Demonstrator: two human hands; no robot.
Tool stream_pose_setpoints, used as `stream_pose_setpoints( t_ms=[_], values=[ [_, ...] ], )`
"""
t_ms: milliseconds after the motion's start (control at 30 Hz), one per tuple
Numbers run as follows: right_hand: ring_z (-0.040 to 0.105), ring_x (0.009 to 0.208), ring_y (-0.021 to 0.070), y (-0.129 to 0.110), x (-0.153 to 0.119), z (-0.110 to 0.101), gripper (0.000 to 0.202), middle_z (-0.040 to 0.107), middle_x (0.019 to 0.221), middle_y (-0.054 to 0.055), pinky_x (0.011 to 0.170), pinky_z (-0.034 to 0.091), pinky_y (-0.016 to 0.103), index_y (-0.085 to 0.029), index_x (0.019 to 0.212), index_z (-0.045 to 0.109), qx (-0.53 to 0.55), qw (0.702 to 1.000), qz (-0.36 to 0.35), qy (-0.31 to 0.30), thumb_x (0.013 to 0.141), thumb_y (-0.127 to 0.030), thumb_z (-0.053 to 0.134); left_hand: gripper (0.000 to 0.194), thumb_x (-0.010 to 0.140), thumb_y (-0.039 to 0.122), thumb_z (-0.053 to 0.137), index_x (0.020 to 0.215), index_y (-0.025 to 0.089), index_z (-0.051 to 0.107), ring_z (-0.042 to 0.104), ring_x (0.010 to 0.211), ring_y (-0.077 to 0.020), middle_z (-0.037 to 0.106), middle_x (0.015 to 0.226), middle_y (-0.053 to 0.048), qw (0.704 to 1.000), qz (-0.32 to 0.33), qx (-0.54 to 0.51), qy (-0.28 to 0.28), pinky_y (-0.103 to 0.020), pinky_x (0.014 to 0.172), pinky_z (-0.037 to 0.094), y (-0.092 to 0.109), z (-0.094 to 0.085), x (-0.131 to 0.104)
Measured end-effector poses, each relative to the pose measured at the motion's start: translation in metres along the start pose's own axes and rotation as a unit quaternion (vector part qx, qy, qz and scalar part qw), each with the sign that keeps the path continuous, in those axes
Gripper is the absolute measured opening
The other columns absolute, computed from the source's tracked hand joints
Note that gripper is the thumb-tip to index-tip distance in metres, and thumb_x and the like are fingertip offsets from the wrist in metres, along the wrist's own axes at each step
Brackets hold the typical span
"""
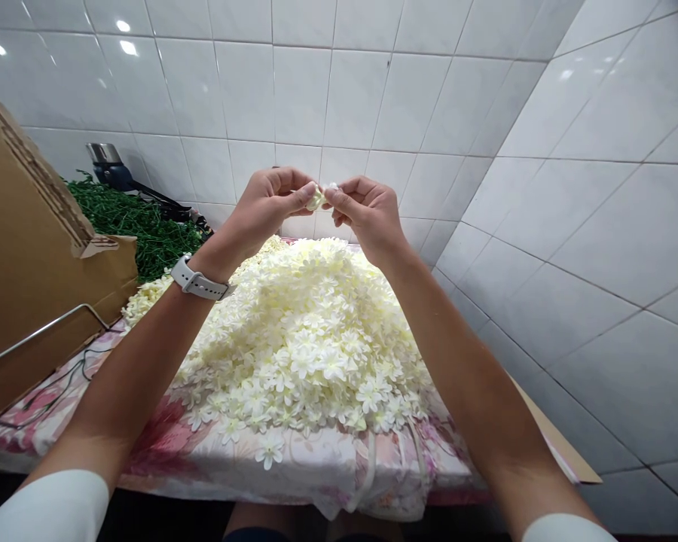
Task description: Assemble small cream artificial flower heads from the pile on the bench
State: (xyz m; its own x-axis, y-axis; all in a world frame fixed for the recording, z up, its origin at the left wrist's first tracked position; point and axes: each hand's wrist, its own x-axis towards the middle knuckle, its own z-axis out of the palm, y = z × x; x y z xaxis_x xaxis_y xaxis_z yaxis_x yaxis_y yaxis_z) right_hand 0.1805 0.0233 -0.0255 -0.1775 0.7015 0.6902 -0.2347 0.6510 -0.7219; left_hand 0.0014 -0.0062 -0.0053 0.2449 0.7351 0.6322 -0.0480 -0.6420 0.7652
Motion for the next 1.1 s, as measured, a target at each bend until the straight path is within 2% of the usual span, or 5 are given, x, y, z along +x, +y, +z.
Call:
stream_pose_setpoints(
  t_ms=[200, 433, 567, 767, 1100],
  values=[
    [0.051, 0.053, 0.0061, -0.001, -0.001, 0.001, 0.052, 0.060, 0.056, -0.006, 0.052, 0.043, 0.024, -0.020, 0.062, 0.055, -0.013, 0.999, -0.014, 0.029, 0.062, -0.057, 0.092, 0.010, 0.089, 0.021, 0.076, 0.085, 0.013, 0.072, 0.069, 0.080, -0.0112, 0.070, 0.081, -0.003, 1.000, -0.011, -0.009, 0.003, -0.033, 0.091, 0.059, 0.002, 0.001, -0.001],
    [0.052, 0.057, 0.0062, 0.004, 0.002, -0.001, 0.049, 0.065, 0.064, -0.003, 0.055, 0.044, 0.024, -0.018, 0.071, 0.070, 0.006, 1.000, -0.010, -0.003, 0.060, -0.062, 0.091, 0.012, 0.087, 0.024, 0.078, 0.084, 0.015, 0.072, 0.070, 0.083, -0.0130, 0.072, 0.083, -0.003, 1.000, -0.010, 0.003, -0.009, -0.031, 0.084, 0.061, 0.003, 0.002, -0.002],
    [0.051, 0.061, 0.0076, 0.008, 0.003, -0.004, 0.041, 0.067, 0.071, -0.003, 0.058, 0.046, 0.026, -0.021, 0.078, 0.076, 0.022, 1.000, 0.003, -0.016, 0.057, -0.050, 0.096, 0.011, 0.082, 0.016, 0.081, 0.080, 0.014, 0.070, 0.071, 0.079, -0.0134, 0.070, 0.077, -0.003, 0.999, -0.022, -0.034, 0.027, -0.030, 0.082, 0.062, 0.000, 0.001, 0.000],
    [0.050, 0.067, 0.0093, 0.002, 0.000, -0.002, 0.012, 0.068, 0.080, -0.002, 0.059, 0.045, 0.025, -0.025, 0.087, 0.079, 0.020, 0.999, 0.018, -0.026, 0.075, -0.023, 0.078, 0.010, 0.082, 0.013, 0.080, 0.082, 0.012, 0.070, 0.072, 0.078, -0.0132, 0.070, 0.076, -0.003, 0.999, -0.030, -0.034, 0.030, -0.030, 0.081, 0.061, 0.000, 0.003, 0.000],
    [0.045, 0.057, 0.0091, 0.004, -0.002, -0.002, 0.036, 0.055, 0.064, -0.005, 0.054, 0.043, 0.026, -0.027, 0.097, 0.077, -0.013, 0.999, -0.002, -0.030, 0.072, -0.051, 0.088, 0.009, 0.087, 0.018, 0.076, 0.082, 0.012, 0.073, 0.070, 0.076, -0.0103, 0.072, 0.080, -0.004, 1.000, -0.017, -0.017, 0.011, -0.029, 0.084, 0.061, 0.005, 0.013, -0.005]
  ],
)
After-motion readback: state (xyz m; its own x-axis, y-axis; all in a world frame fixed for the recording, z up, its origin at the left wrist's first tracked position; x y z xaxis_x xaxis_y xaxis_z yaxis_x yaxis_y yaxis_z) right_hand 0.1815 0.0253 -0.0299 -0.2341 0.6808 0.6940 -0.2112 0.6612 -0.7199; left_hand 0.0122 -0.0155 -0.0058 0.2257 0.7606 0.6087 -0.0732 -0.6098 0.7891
